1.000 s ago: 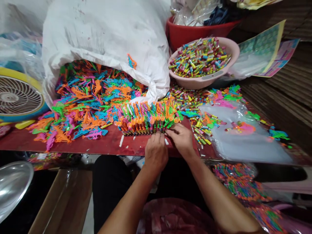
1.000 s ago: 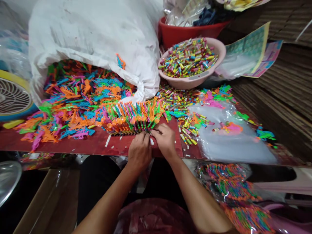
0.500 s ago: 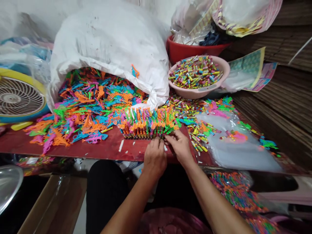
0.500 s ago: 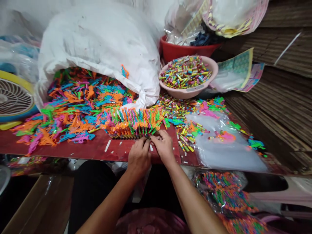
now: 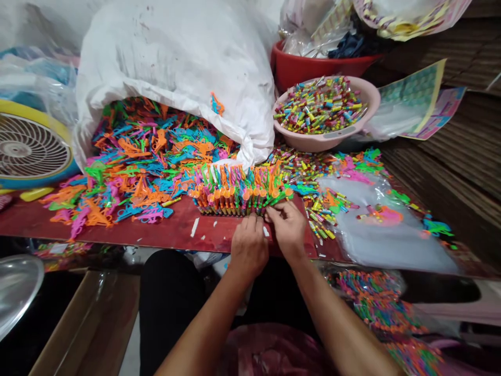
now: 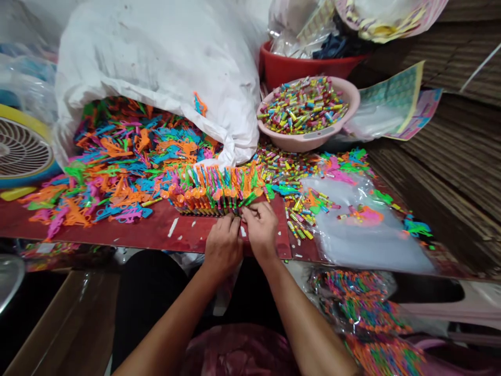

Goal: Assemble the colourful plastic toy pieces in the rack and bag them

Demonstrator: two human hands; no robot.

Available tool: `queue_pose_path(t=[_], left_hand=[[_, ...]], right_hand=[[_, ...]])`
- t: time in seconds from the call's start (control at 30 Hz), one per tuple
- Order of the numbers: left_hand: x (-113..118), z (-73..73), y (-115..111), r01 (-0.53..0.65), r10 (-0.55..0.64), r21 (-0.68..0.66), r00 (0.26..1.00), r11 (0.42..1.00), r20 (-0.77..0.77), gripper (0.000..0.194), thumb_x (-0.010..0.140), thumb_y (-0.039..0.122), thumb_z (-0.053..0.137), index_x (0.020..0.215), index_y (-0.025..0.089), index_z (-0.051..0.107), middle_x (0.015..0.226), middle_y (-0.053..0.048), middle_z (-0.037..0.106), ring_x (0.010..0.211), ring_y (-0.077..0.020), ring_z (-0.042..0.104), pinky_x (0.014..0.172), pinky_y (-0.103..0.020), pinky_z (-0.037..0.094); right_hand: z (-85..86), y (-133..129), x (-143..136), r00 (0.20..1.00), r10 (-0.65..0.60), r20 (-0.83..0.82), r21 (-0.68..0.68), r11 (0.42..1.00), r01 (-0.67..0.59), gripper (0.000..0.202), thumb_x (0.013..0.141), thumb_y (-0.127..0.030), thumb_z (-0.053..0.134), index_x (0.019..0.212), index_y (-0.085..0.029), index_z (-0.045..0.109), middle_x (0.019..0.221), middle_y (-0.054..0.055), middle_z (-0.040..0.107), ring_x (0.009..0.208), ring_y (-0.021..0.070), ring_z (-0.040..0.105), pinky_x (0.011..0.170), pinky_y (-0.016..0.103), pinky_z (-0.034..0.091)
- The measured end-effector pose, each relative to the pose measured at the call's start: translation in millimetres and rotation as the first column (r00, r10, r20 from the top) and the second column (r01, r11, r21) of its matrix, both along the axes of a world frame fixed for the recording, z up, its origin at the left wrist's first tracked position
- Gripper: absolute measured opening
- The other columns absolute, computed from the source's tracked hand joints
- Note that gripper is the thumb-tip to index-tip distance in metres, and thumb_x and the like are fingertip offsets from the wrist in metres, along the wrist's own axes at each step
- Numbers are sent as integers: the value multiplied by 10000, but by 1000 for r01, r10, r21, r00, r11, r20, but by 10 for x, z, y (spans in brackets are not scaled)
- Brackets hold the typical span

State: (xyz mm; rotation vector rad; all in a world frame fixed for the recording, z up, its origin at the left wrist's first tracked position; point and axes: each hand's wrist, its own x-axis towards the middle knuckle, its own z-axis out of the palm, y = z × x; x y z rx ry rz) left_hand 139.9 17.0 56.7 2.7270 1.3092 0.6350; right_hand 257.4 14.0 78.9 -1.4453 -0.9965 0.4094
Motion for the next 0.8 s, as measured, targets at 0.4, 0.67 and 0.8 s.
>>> queue_pose_path(t=[0.4,0.67,0.8], left_hand=[[4,-43,-22,-7,6,15,1000,1000,11,460,864,187,496,1305,68,548,1331,-171,576,1164,-308,522,951,-415,424],[-25,-50,-19,12,-12,26,1000,1000,11,474,856,168,492,1317,69,531,1335,-175,565,1180,-307,513,936,-418,436],[-48,-35,-15,41,-41,31,999,999,12,462,851,161,486,1305,89,532,1305,-170,576,1197,-302,514,930,-414,446]], right_hand=[[260,44,926,771,2,637,-315,913,258,219,864,-316,587,694,-185,630,692,58,641,683,194,565,650,294,368],[175,-144,390,845,191,500,-328,944,-19,132,850,-257,563,868,-198,679,751,25,672,693,162,584,649,259,403],[-7,18,158,922,296,252,-311,926,-212,99,785,-213,569,747,-197,658,626,-18,609,570,122,519,551,232,367]])
